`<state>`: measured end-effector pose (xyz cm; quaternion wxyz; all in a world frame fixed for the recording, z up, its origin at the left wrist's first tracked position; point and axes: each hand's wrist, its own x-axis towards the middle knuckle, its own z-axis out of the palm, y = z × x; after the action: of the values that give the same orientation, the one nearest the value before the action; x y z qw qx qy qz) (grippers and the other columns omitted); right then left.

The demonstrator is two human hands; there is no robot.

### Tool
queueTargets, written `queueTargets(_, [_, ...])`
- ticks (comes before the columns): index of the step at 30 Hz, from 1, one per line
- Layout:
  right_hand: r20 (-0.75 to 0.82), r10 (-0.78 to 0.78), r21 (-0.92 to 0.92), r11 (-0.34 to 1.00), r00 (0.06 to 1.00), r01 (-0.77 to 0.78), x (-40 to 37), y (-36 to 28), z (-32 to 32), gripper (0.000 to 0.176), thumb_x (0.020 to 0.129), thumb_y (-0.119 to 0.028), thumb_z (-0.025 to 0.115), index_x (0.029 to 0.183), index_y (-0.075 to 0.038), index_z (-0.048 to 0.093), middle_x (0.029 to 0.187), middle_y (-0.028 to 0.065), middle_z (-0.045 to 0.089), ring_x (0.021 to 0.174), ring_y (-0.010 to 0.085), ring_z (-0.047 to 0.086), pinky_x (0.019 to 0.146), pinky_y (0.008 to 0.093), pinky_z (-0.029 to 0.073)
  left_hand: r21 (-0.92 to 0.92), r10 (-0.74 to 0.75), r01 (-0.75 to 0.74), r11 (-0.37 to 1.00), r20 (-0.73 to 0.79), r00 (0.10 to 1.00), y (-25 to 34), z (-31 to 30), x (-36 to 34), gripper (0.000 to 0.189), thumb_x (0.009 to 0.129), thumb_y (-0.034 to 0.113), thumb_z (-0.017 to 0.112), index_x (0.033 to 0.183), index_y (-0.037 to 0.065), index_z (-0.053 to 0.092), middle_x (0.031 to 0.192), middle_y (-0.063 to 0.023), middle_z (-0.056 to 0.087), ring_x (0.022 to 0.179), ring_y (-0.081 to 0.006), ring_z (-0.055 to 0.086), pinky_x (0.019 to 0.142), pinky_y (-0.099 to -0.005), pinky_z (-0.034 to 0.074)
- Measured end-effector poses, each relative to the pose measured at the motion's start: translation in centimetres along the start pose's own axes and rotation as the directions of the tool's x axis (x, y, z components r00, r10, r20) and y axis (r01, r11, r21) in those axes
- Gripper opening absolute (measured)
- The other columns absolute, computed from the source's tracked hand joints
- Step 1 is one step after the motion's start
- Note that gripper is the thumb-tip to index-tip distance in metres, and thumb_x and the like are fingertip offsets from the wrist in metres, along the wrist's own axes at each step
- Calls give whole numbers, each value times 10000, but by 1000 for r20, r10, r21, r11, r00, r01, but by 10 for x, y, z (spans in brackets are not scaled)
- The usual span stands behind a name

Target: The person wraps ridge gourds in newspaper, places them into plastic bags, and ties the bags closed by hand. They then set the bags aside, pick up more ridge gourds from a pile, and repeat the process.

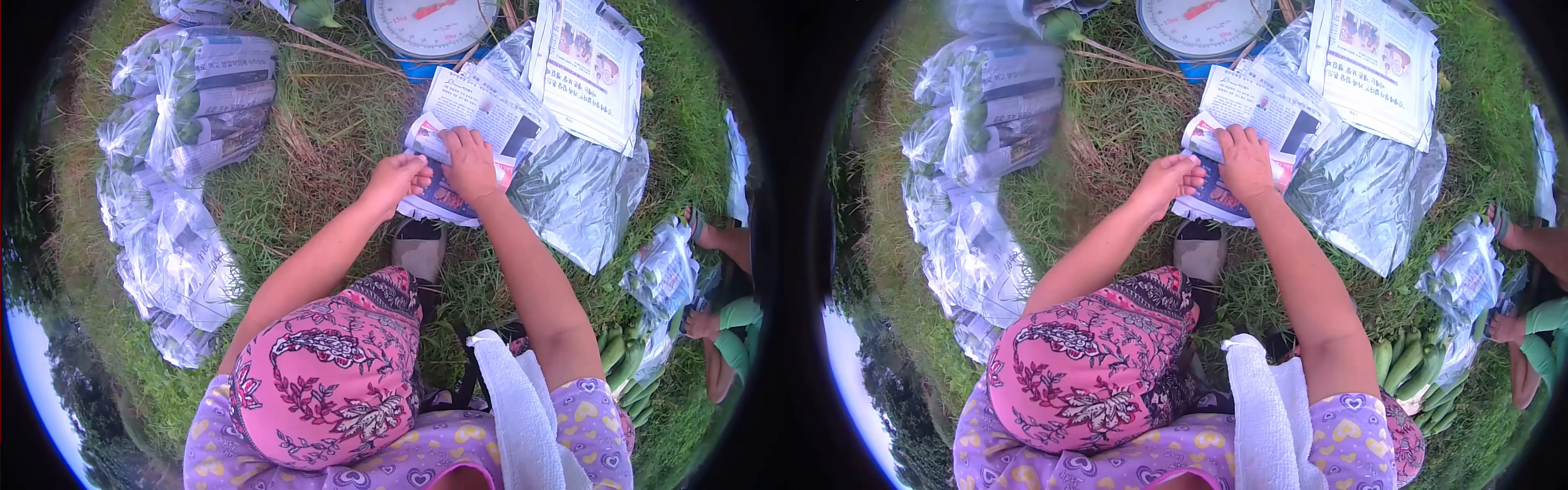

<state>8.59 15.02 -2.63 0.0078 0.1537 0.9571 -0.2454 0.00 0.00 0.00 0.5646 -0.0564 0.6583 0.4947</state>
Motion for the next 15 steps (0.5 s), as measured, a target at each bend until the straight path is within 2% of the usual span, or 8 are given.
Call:
queueTargets(1, [-27,13,64,998,1000,-11,-2,-5,-3,620,601,-158,740,1182,-124,528,1068,105,515,1037,283,495,892,428,413,-200,-6,11,980,27,1000,-5,7,-5,367,921,287,528,1170,20,492,1101,-108,598,1008,-186,588,873,-327,459])
queueTargets(2, [-52,25,126,992,998,-18,-4,-9,-5,591,608,-144,731,1167,-112,542,1066,105,517,1029,286,499,880,413,425,-278,-25,30,960,24,999,-8,13,-8,346,947,271,476,1190,24,484,1135,-110,578,1047,-180,564,901,-341,446])
queueTargets(3, [-104,31,155,988,994,-14,1,-3,-13,569,608,-141,726,1148,-96,554,1066,105,516,1015,293,509,865,407,436,-363,55,-24,931,77,995,-5,22,6,348,952,264,461,1203,23,476,1155,-114,566,1067,-185,553,917,-349,437])
queueTargets(5, [-178,68,323,946,982,-7,-5,-19,-13,527,607,-137,714,1110,-63,578,1065,107,516,987,305,528,834,393,459,-480,144,-79,874,102,984,-6,20,4,354,963,251,432,1230,19,458,1194,-120,544,1107,-194,532,950,-364,420])
queueTargets(9, [-94,166,559,824,982,-86,-13,-26,-27,555,623,-177,740,1128,-15,575,977,153,601,888,329,600,806,373,490,-620,282,-150,770,121,952,0,26,-5,378,966,225,407,1270,2,406,1222,-126,514,1132,-214,512,1007,-402,379])
queueTargets(10, [-48,189,631,767,981,-117,-16,-28,-31,496,695,-179,734,1130,1,578,950,157,643,857,262,631,786,337,495,-633,318,-153,759,155,936,1,24,-6,382,964,227,408,1269,-2,402,1224,-132,513,1139,-214,509,1012,-400,375])
queueTargets(13, [262,319,920,203,911,-335,-25,-36,-28,379,770,-167,696,1089,13,598,984,147,654,869,182,628,762,299,494,-667,325,-145,731,154,933,-1,23,-9,398,944,252,442,1225,-30,434,1138,-159,563,1067,-247,560,976,-401,413])
queueTargets(15, [246,274,926,217,930,-308,-29,-40,-31,310,819,-149,659,1072,20,598,995,138,657,870,145,620,743,269,492,-676,316,-168,717,101,943,4,25,-17,343,885,219,530,1110,-39,524,1022,-161,610,976,-242,602,908,-394,467])
